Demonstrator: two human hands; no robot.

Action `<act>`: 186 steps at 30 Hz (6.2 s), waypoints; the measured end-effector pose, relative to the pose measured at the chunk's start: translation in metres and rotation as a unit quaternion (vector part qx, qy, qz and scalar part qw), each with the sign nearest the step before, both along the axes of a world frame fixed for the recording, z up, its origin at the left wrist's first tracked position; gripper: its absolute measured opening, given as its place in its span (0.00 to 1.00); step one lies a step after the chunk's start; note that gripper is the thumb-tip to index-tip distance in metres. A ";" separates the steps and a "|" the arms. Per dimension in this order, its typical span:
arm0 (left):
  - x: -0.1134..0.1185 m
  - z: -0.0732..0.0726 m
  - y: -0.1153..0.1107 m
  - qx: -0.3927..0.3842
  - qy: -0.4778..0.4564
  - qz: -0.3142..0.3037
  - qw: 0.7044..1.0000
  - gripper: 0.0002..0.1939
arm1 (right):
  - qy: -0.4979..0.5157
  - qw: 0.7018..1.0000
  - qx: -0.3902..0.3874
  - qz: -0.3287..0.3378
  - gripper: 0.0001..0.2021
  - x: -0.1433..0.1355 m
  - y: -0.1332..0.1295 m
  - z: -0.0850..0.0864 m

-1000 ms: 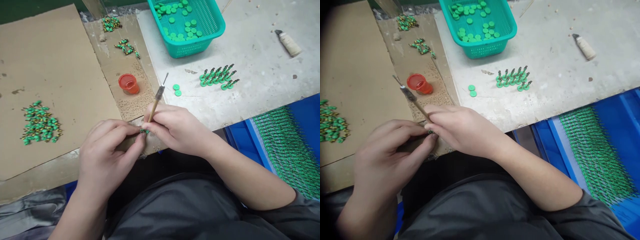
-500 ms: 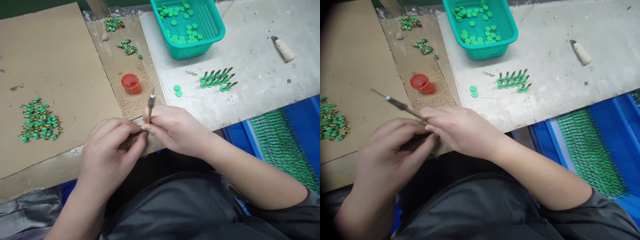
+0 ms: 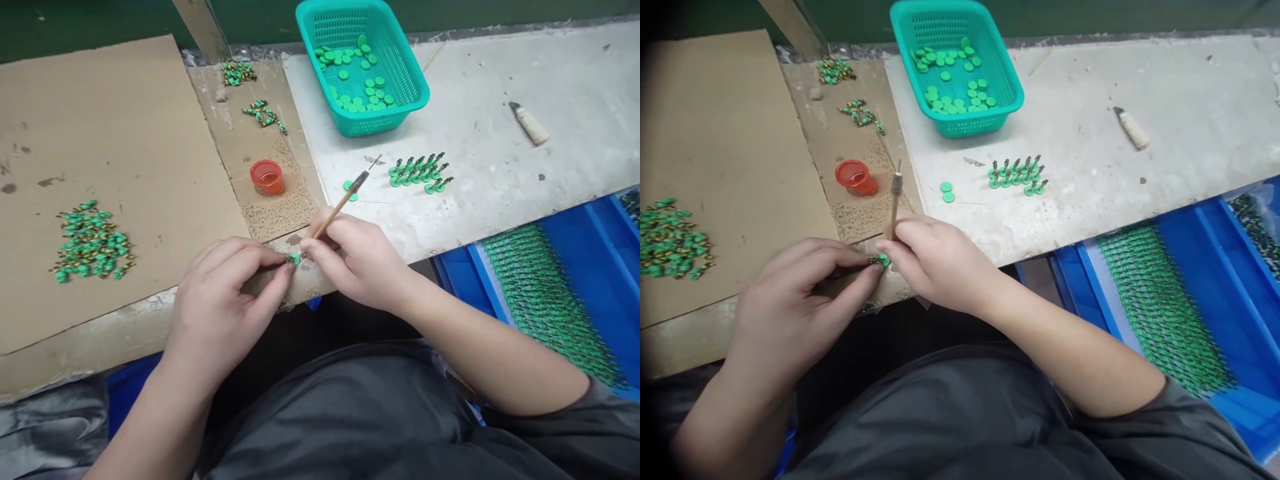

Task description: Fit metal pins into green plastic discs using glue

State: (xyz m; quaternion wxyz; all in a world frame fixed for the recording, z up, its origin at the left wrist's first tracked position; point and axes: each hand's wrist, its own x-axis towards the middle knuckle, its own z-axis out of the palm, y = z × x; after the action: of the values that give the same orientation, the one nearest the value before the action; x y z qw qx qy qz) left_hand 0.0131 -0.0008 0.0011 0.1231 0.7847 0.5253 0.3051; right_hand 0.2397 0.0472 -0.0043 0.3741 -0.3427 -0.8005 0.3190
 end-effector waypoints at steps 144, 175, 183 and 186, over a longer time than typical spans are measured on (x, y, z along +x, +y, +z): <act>0.078 0.063 -0.020 -0.264 -0.244 -0.006 0.933 0.18 | -0.043 0.977 0.003 -0.208 0.06 0.041 0.005 0.014; 0.001 0.004 -0.008 0.124 0.082 0.031 0.988 0.11 | 0.045 0.979 -0.051 -0.195 0.16 -0.009 -0.020 0.041; -0.004 0.000 0.008 0.031 0.008 -0.072 0.997 0.08 | 0.050 0.978 -0.036 -0.202 0.09 0.007 0.002 0.052; -0.023 -0.001 0.001 0.040 -0.022 -0.091 0.995 0.10 | 0.105 0.982 -0.041 -0.150 0.11 0.001 0.021 0.047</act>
State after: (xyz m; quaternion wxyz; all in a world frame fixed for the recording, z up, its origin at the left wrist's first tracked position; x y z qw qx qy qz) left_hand -0.0099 0.0004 0.0004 0.1301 0.8266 0.4363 0.3307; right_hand 0.2411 0.0683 0.0428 0.4852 -0.4386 -0.6825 0.3263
